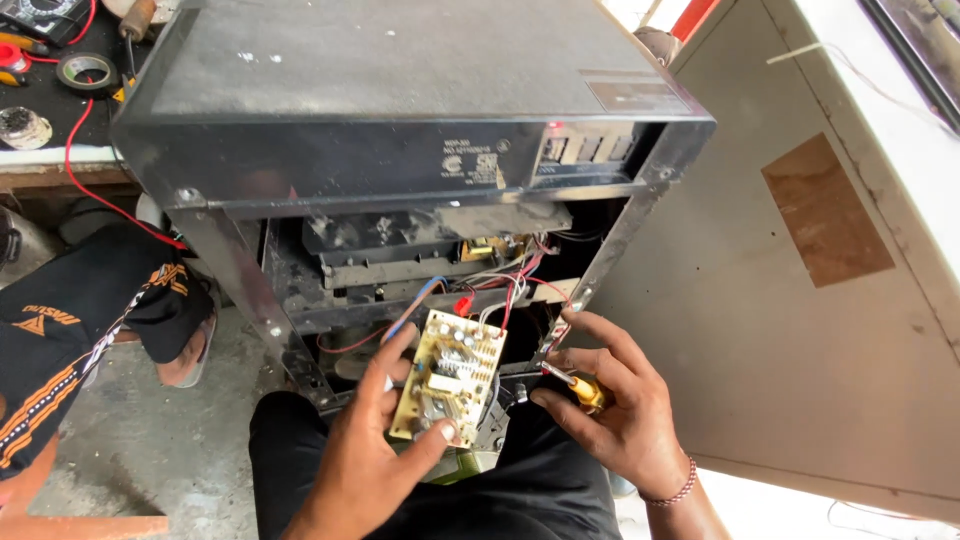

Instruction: The person removes a circuit board from an open electronic device and uses a screwdriver to manipulate wires and components inside the chassis. They hold the board in one hand while using the tool to adjust connections within the device.

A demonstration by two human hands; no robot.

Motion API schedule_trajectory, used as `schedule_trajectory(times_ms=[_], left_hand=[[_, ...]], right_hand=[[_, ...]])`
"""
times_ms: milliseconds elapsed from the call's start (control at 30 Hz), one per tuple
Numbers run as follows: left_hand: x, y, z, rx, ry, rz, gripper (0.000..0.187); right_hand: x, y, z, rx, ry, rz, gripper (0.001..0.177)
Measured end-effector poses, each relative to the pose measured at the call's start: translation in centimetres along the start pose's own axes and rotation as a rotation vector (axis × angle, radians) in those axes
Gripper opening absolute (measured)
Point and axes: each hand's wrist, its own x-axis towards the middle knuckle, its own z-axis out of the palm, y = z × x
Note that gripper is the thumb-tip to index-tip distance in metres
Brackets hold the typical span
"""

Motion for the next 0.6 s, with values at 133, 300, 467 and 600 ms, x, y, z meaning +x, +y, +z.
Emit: schedule_trajectory(times_ms=[133,300,467,600], left_hand=[[-0.4,1.2,-1.2,-0.198,-0.035,0.098,0.091],[-0.9,4.0,-2.5,-0.106,0.014,0.105,0.078],[2.0,3.7,-3.8,-0.203,0.063,0.210,0.060],[2.9,4.8,-4.5,-0.300,0.120,0.226,0.054]], right_hand=[[-2.1,0.8,-0.1,-0.019,0.067,-0.007,0.026],[-6.4,2.8,0.4,0.073,0.084,0.085,0.022],[-12.1,6.7,2.8,0.049,-0.003,0.258,0.020],[-16.0,10.0,5.4,-0.065,-0.177,0.356,0.022]])
